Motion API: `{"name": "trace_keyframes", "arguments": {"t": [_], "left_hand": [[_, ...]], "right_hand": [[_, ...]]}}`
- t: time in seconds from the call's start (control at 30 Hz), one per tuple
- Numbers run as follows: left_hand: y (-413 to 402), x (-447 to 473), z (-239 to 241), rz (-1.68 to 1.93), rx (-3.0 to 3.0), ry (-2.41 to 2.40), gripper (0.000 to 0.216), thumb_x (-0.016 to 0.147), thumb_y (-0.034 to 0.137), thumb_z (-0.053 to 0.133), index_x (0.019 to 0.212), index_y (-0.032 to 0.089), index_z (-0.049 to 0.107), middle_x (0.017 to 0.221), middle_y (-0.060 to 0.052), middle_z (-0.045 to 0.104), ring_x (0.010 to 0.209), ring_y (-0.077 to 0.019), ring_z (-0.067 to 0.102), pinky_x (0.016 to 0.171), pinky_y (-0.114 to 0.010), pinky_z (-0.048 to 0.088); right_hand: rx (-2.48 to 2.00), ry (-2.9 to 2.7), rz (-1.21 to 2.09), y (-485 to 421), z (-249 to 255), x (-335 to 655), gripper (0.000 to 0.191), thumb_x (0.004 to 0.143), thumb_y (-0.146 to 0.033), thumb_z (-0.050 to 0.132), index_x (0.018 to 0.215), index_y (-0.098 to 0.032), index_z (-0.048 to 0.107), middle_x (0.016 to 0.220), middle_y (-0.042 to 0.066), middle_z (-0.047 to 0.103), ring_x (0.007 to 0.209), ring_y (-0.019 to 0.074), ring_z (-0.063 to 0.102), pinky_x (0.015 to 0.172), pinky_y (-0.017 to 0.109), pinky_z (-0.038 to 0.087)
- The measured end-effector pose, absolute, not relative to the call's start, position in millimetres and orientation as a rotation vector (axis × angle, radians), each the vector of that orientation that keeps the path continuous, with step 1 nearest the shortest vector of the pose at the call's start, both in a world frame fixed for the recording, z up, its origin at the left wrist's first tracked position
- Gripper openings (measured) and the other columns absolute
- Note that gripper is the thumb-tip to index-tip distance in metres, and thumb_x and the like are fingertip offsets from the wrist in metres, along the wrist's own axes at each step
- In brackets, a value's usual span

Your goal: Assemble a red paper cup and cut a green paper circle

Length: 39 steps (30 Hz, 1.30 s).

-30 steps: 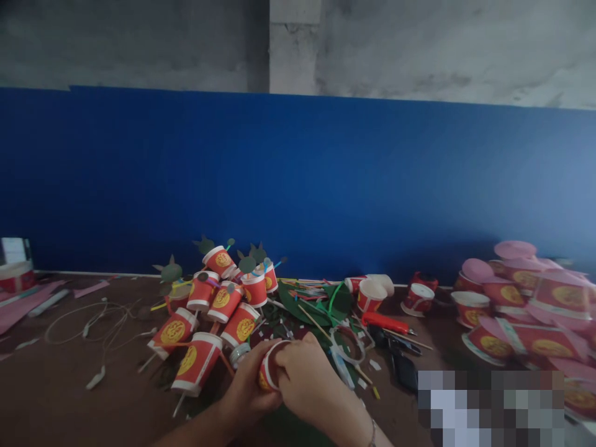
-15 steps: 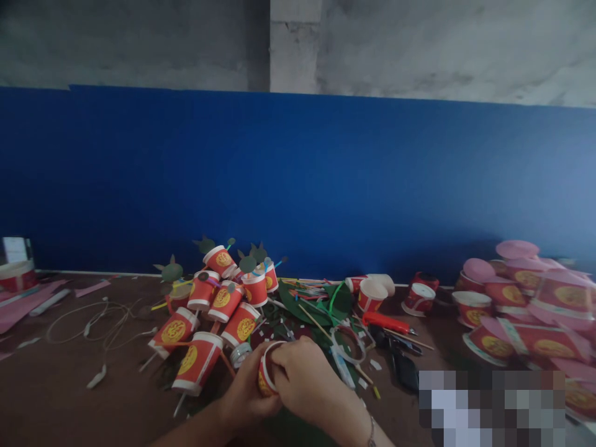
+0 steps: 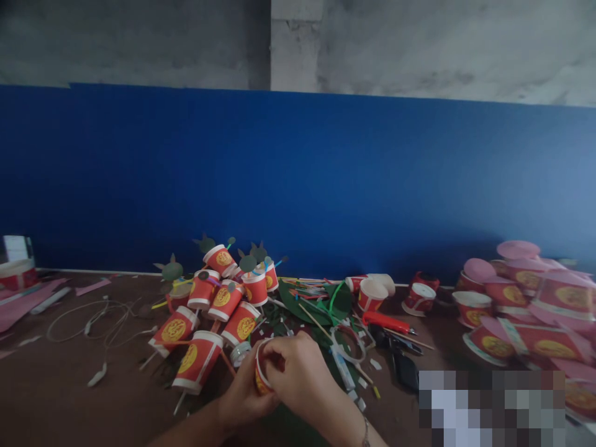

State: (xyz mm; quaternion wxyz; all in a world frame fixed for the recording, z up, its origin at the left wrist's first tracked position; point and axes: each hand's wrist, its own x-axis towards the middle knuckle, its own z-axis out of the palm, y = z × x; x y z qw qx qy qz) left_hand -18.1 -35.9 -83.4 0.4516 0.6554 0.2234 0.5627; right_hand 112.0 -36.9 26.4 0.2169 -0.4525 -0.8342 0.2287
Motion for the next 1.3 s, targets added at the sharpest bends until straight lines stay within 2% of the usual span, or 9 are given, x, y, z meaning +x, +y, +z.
{"name": "trace_keyframes", "arguments": {"t": [0.27, 0.43, 0.73, 0.93, 1.13, 1.3], "left_hand": [[-35.8, -14.5, -90.5, 1.345, 1.508, 0.535, 0.055, 0.061, 0.017, 0.074, 0.108, 0.016, 0.046, 0.102, -0.007, 0.056, 0.093, -0.0222, 0.056, 0.079, -0.031, 0.046], [-35.8, -12.0, -91.9, 1.349, 1.503, 0.557, 0.055, 0.060, 0.014, 0.071, 0.108, 0.016, 0.045, 0.102, -0.008, 0.056, 0.094, -0.0229, 0.056, 0.079, -0.032, 0.046], [-34.0, -15.7, -91.5, 1.387, 1.621, 0.669, 0.048, 0.056, 0.009, 0.069, 0.099, 0.016, 0.047, 0.095, -0.006, 0.056, 0.085, -0.0198, 0.056, 0.075, -0.029, 0.046], [-35.7, -15.0, -91.0, 1.322, 1.576, 0.660, 0.050, 0.059, 0.013, 0.069, 0.103, 0.015, 0.046, 0.095, -0.007, 0.058, 0.085, -0.0202, 0.057, 0.072, -0.028, 0.047], [-34.2, -15.4, -89.6, 1.370, 1.559, 0.602, 0.055, 0.058, 0.011, 0.069, 0.108, 0.015, 0.047, 0.102, -0.009, 0.058, 0.091, -0.0225, 0.057, 0.078, -0.031, 0.046], [-35.8, -14.0, -89.1, 1.359, 1.561, 0.618, 0.062, 0.057, 0.011, 0.069, 0.115, 0.015, 0.046, 0.107, -0.010, 0.058, 0.095, -0.0237, 0.057, 0.082, -0.033, 0.046]], "right_hand": [[-1.237, -2.345, 0.579, -36.0, 27.7, 109.4, 0.020, 0.075, -0.012, 0.051, 0.071, -0.022, 0.068, 0.072, -0.003, 0.069, 0.068, 0.0131, 0.054, 0.067, 0.023, 0.033], [-1.454, -2.359, 0.508, -38.9, 31.7, 109.0, 0.021, 0.074, -0.013, 0.052, 0.076, -0.024, 0.071, 0.072, -0.001, 0.069, 0.070, 0.0161, 0.055, 0.066, 0.024, 0.033], [-1.320, -2.357, 0.516, -37.9, 23.9, 107.4, 0.024, 0.075, -0.009, 0.050, 0.066, -0.023, 0.067, 0.068, -0.003, 0.067, 0.066, 0.0137, 0.054, 0.068, 0.024, 0.033], [-1.424, -2.179, 0.477, -36.5, 11.6, 105.5, 0.019, 0.072, -0.014, 0.055, 0.074, -0.023, 0.071, 0.069, -0.001, 0.068, 0.066, 0.0156, 0.056, 0.066, 0.024, 0.035], [-1.476, -2.228, 0.465, -37.7, 19.6, 107.4, 0.018, 0.073, -0.017, 0.053, 0.080, -0.023, 0.069, 0.074, 0.000, 0.069, 0.072, 0.0174, 0.058, 0.064, 0.024, 0.035], [-1.441, -2.440, 0.448, -38.5, 29.7, 111.7, 0.017, 0.072, -0.013, 0.053, 0.065, -0.022, 0.066, 0.066, -0.002, 0.068, 0.064, 0.0142, 0.057, 0.066, 0.025, 0.032]]}}
